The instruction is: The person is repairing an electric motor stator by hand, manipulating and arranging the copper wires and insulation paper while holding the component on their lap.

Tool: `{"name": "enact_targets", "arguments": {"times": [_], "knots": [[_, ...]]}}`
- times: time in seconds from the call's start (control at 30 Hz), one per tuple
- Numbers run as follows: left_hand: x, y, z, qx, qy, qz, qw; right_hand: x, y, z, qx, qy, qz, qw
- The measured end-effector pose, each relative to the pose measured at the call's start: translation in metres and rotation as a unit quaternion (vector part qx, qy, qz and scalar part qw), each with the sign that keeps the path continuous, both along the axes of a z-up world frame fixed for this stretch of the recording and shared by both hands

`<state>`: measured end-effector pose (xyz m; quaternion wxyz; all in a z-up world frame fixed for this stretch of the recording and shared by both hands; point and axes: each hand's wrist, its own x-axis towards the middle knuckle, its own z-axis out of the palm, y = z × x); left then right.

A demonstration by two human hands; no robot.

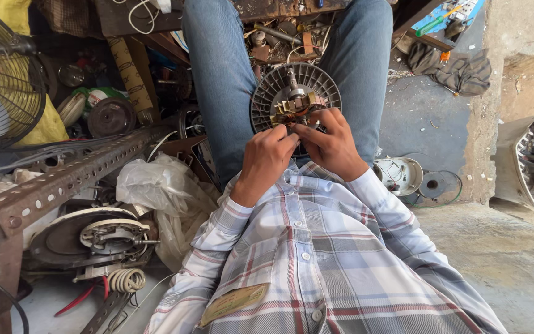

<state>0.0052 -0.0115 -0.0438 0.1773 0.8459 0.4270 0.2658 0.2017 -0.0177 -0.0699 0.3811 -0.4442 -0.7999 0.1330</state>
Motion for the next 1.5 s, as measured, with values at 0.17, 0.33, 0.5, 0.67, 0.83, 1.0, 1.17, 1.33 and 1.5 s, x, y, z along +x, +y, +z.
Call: {"name": "enact_targets", "arguments": {"times": [0.17,0.33,0.5,0.67,0.83,1.0,1.17,1.33,1.5], "knots": [[-0.001,0.003,0.017,0.009,-0.001,-0.017,1.0,-0.002,-0.003,-0.014,-0.045,0.079,-0.057,0.994],[0.009,0.032,0.052,0.069,0.013,-0.041,0.997,-0.012,-0.009,-0.034,-0.176,0.331,-0.109,0.921],[0.033,0.094,0.048,0.116,0.068,-0.053,0.99,-0.014,0.007,-0.049,-0.235,0.417,-0.179,0.859],[0.026,0.137,0.004,-0.064,0.084,0.007,0.994,-0.009,0.011,-0.047,-0.175,0.351,-0.174,0.903],[0.012,0.137,-0.011,-0.069,0.072,0.058,0.993,0.016,0.048,-0.025,-0.105,0.279,-0.003,0.954],[-0.007,0.108,0.021,0.057,0.008,0.134,0.989,0.018,0.077,-0.024,-0.374,0.367,0.06,0.849],[-0.003,0.038,0.032,-0.028,0.026,0.076,0.996,0.021,0.07,-0.034,-0.348,0.334,0.051,0.874],[0.001,-0.003,0.022,-0.029,0.008,-0.035,0.999,0.007,0.023,-0.027,0.085,0.068,-0.106,0.988],[0.0,0.008,0.043,0.008,0.087,-0.043,0.995,-0.003,-0.011,-0.006,0.046,0.047,-0.046,0.997]]}}
